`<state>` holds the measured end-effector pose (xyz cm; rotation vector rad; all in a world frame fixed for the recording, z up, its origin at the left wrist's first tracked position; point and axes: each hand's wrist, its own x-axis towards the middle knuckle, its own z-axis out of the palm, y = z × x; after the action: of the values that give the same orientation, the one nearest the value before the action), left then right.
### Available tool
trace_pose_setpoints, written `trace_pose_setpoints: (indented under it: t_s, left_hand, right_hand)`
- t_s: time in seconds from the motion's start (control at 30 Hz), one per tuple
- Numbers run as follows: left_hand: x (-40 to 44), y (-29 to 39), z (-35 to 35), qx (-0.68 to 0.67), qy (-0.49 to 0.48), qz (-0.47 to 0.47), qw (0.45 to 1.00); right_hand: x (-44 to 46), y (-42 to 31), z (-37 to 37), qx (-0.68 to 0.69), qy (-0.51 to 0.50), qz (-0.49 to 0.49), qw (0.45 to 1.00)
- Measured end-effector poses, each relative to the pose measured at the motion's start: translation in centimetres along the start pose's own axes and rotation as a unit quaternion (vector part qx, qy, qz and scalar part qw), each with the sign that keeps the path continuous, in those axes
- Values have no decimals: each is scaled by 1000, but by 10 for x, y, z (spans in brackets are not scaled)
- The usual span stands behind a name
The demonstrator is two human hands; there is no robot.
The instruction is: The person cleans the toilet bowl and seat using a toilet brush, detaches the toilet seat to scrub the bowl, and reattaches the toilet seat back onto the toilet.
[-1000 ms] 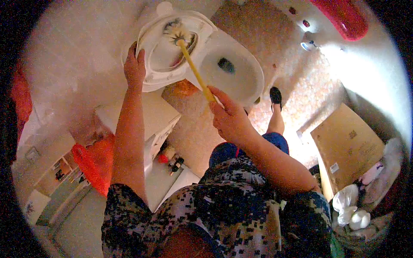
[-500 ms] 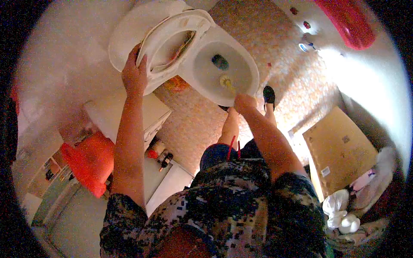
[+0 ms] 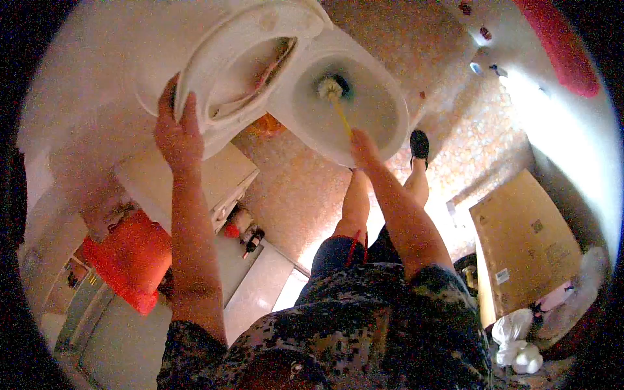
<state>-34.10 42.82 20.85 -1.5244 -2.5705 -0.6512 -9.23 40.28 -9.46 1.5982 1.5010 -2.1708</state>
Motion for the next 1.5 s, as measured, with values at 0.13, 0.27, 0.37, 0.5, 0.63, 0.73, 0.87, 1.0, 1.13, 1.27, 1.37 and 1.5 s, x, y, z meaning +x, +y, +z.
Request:
trace_pose_setpoints:
  t_s: [0.13,0.27,0.37,0.5,0.63,0.73,0.87,1.0,1.13,1.27,1.37,1.5]
  left_hand:
    - [3,-5,-1,-12,-25,-5,1000]
    - [2,-11,-3,2,-35,2,999]
    - [-1,0,-3,-3,-30,-2,1000]
    - [-11,8,0,-27,-47,-18,998]
    - [-20,12,0,-7,-58,-8,998]
    - [-15,7,3,-36,-24,-4,999]
    - [-10,3,3,-37,-25,-5,999]
    - [-5,-1,-4,-31,-32,-22,999]
    - [8,-8,-5,-47,-43,-31,998]
    - [9,-4,-5,-42,-23,-22,999]
    - [18,-9,-6,-45,-28,-56,997]
    - [25,-22,-7,-36,-23,-22,999]
  right_hand:
    - [-163,-66,-41,57,56,-88,993]
    - [-235,-110,-68,160,-15,-42,986]
    - [-226,-137,-51,194,22,-181,964]
    - [-132,-155,-42,235,-39,49,970]
    - [-138,-129,-14,221,27,-22,975]
    - [-127,-122,-35,243,63,-81,964]
    - [-75,-163,-48,347,-75,46,934]
    - [-85,-140,-18,380,-40,44,923]
    - [-81,-128,-22,272,-24,6,962]
    - [-64,-149,4,40,9,-35,999]
    - [-78,-125,24,8,-6,-19,1000]
    - [-74,-86,42,-5,60,-75,995]
